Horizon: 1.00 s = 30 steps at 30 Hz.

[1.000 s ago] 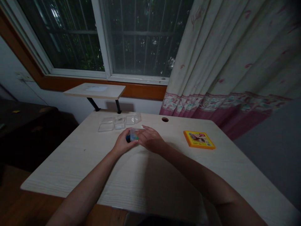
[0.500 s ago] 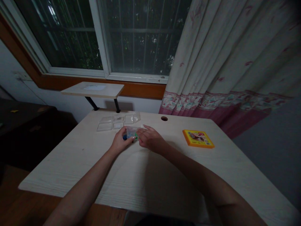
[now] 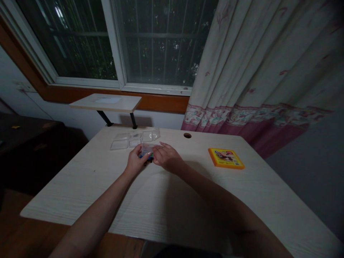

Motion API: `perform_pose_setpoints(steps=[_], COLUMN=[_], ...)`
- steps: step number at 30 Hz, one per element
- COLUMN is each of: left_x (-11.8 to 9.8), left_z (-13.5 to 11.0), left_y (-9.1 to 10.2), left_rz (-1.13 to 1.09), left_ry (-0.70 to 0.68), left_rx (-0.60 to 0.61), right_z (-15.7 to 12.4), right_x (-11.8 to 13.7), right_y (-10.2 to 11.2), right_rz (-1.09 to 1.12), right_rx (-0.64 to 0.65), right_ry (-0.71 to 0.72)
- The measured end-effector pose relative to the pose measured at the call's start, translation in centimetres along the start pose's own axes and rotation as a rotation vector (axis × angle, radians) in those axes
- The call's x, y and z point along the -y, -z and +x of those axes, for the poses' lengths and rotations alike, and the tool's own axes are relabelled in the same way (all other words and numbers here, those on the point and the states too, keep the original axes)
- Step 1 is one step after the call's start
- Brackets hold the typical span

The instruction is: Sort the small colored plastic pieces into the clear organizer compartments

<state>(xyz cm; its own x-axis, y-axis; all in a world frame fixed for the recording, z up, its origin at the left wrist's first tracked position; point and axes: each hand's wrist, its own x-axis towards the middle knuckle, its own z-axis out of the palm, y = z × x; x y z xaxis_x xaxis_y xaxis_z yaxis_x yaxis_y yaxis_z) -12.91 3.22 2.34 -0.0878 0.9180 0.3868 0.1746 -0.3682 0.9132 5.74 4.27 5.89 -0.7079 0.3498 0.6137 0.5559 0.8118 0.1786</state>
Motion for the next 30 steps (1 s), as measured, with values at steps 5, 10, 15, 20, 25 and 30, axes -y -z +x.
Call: perform_pose_setpoints(steps=[5,10,15,20,25,30], left_x=[-0.1,-0.3,-0.5,-0.1,-0.4,-1.0], left_z=[0.1,0.2,0.1,0.1,0.1,0.1], left_y=[0.0,0.1,0.0,-0.2,0.1,0.5], left_rz=[-0.049,-0.081,-0.198,-0.352,-0.514,-0.647], left_ry=[0.020,0.009,0.000,0.111,0.211,0.325], left_rx=[0.020,0.068,0.183,0.205,0.222,0.250], right_z=[0.7,1.2,2.0,2.0,1.1,0.6], right_x=[-0.8,-1.7,-2.8,-4.4,-5.2,-4.5], right_y=[0.6,2.1,3.7,3.9,2.7,1.4], right_rz=[0.053,0.088,0.224,0.530,0.702,1.055], right_rx=[-0.005,0.014,0.034,-0.082,-0.138,-0.043], right_ry=[-0.014,-0.147,-0.384,-0.602,-0.801,-1.108])
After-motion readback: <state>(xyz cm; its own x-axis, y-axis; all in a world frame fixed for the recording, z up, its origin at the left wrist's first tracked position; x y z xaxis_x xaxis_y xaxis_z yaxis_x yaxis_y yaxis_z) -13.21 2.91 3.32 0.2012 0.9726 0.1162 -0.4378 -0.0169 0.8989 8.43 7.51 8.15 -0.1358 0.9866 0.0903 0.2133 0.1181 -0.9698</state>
